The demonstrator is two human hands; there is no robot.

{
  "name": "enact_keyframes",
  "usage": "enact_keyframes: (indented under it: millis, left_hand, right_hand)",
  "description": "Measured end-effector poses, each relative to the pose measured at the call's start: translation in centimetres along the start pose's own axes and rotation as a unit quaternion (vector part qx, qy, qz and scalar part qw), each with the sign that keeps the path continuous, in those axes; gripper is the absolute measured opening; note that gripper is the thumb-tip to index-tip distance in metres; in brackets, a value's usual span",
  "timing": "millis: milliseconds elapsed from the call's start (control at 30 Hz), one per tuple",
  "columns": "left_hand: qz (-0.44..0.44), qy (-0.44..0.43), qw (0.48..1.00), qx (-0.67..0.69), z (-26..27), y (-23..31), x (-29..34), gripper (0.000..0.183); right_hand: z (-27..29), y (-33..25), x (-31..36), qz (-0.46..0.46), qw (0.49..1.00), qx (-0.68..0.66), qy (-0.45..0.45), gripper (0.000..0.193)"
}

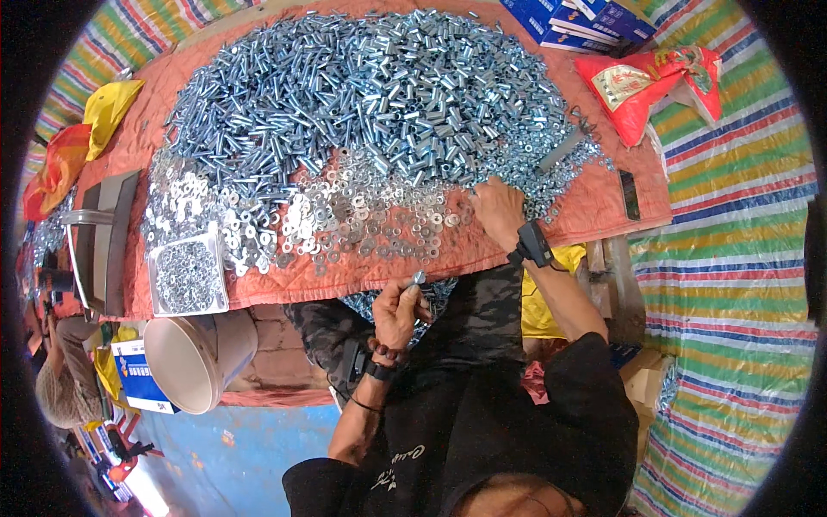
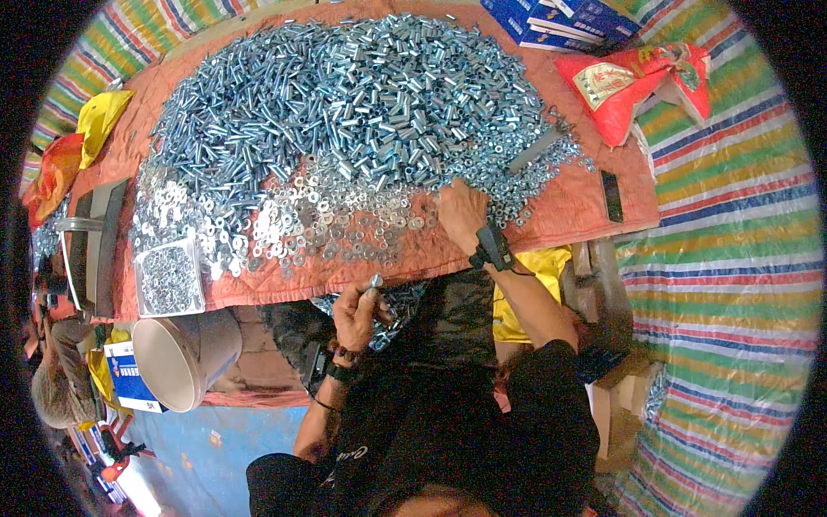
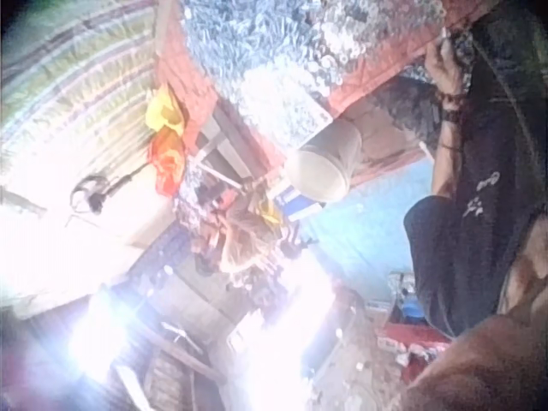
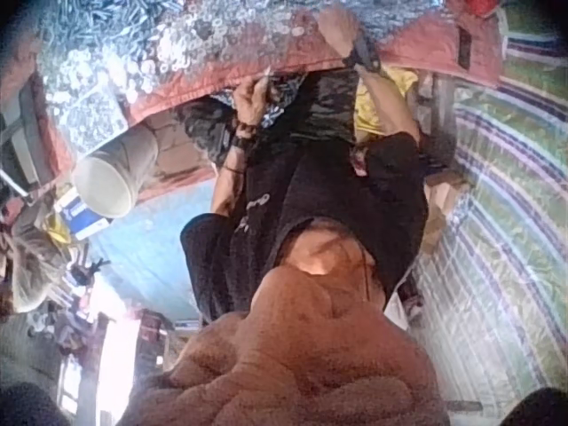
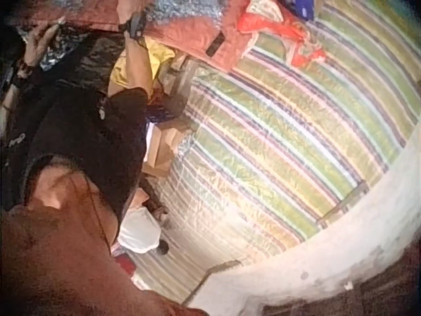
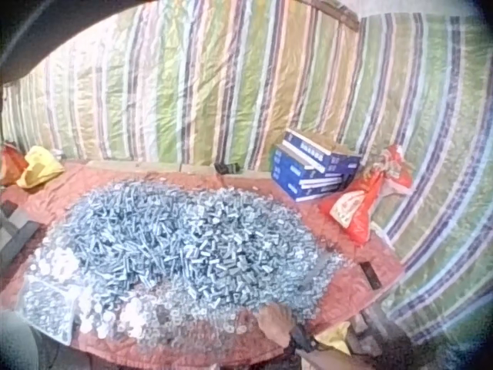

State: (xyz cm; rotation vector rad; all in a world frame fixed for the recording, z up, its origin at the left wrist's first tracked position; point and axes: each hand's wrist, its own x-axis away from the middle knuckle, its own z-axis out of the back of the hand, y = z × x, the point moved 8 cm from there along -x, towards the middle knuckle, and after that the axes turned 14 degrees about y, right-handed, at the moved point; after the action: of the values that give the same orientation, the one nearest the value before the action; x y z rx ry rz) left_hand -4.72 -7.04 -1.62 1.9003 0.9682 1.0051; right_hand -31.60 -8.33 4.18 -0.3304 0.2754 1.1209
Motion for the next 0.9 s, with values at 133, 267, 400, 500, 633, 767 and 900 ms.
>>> enact_keyframes:
  millis: [133, 267, 400, 500, 633, 767, 900]
  left_hand:
    - [0.000, 0.013, 1.000, -0.005, 0.6, 0.4, -0.3, 0.022]
    - [0.005, 0.020, 1.000, -0.018, 0.7, 0.3, -0.7, 0.019]
    - [0.018, 0.027, 0.999, -0.017, 0.8, 0.3, -0.8, 0.019]
    - [0.013, 0.020, 1.000, -0.017, 0.6, 0.7, -0.9, 0.018]
    - [0.039, -0.002, 0.999, 0.009, 0.1, 1.0, -0.6, 0.018]
    - [0.054, -0.022, 0.998, 0.025, 0.2, 1.3, -0.3, 0.017]
    - [0.103, -0.034, 0.993, 0.049, 0.1, 1.1, 0.2, 0.018]
  right_hand:
    - [-0.6, -0.5, -0.3, 0.049, 0.998, 0.039, -0.023, 0.020]
    - [0.5, -0.4, -0.3, 0.019, 0.994, -0.109, 0.001, 0.020]
    - [4.6, -6.1, 2.2, 0.011, 0.940, -0.340, 0.016, 0.015]
    - [6.5, -10.7, 4.0, 0.051, 0.929, -0.366, -0.008, 0.012]
    - [6.9, -13.1, 6.0, 0.097, 0.900, -0.424, -0.005, 0.015]
    - [7.4, -13.5, 5.5, 0.130, 0.880, -0.457, 0.012, 0.013]
    - [7.1, -13.6, 5.2, 0.125, 0.854, -0.501, -0.057, 0.012]
